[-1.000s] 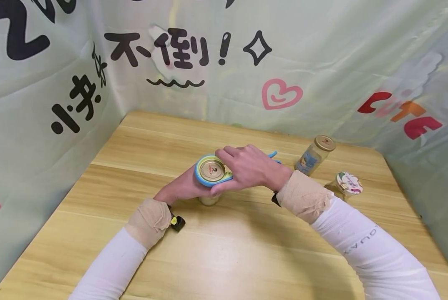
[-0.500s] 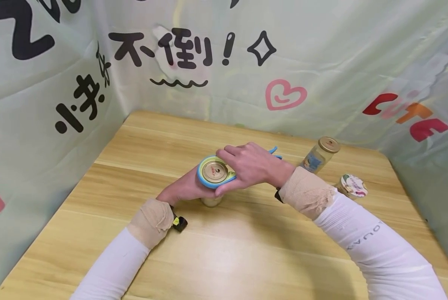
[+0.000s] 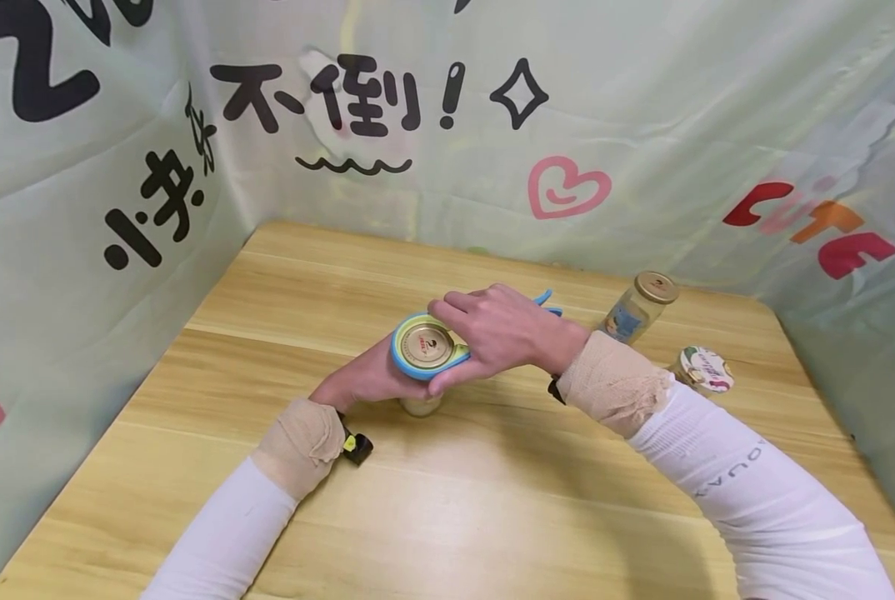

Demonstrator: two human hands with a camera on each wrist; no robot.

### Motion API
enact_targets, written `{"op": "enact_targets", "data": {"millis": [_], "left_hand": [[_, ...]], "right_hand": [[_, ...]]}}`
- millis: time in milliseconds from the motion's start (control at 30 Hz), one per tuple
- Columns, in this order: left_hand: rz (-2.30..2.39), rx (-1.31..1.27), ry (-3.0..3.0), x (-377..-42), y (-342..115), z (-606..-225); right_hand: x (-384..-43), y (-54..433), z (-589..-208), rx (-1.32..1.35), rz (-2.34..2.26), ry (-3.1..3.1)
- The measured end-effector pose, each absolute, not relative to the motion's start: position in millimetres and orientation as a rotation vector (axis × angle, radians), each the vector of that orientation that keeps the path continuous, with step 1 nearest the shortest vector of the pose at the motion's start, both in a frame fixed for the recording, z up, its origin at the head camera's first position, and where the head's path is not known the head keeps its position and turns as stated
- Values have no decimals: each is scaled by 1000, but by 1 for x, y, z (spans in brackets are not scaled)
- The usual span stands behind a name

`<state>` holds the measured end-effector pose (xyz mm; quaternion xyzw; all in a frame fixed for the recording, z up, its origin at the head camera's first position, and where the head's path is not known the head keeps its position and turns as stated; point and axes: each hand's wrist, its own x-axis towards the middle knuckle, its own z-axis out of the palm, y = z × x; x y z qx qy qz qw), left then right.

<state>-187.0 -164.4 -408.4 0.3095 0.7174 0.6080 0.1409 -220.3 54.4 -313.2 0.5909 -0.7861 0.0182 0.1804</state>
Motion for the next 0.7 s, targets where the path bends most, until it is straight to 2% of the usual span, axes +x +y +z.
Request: {"op": "enact_targets", "data": {"millis": [700], "left_hand": [[1679, 915, 2144, -187, -164, -406]], "right_hand": [[-197, 63, -293, 1640, 26, -2206]]}}
